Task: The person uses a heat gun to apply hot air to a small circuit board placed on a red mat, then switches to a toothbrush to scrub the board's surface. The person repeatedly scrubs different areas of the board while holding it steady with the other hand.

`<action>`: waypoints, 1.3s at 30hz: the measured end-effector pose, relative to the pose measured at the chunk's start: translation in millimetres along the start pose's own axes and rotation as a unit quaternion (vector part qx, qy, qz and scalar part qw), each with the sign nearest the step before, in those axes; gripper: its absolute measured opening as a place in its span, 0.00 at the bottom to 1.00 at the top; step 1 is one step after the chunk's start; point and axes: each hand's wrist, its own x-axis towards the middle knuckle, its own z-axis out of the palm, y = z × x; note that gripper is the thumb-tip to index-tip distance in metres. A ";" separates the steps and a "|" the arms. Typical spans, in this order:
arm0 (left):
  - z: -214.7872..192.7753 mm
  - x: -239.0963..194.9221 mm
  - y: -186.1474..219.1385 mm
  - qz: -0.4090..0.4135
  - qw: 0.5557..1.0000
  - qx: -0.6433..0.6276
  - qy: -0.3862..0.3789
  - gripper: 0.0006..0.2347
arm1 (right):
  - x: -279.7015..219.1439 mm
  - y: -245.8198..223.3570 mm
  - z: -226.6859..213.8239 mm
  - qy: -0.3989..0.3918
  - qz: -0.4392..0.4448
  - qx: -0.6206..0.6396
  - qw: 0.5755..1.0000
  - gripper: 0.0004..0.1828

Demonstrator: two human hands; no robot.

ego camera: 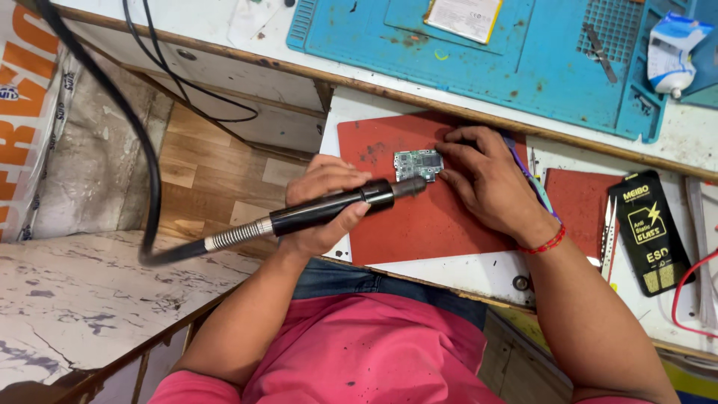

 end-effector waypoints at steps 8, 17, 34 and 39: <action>0.7 -1.2 1.6 -0.069 0.994 0.021 0.081 0.09 | -1.9 2.0 1.9 0.003 0.005 0.022 1.000 0.21; 1.7 -2.8 2.0 -0.061 0.996 0.004 0.063 0.10 | -5.6 3.4 4.7 0.006 -0.001 0.007 1.000 0.21; 2.6 5.2 3.6 -0.069 0.994 -0.052 0.063 0.11 | -2.3 -1.3 -0.7 -0.001 -0.002 0.008 1.000 0.21; 6.0 -1.0 4.3 -0.079 0.991 0.013 0.107 0.10 | -5.4 -2.3 -2.1 -0.002 -0.009 0.005 1.000 0.21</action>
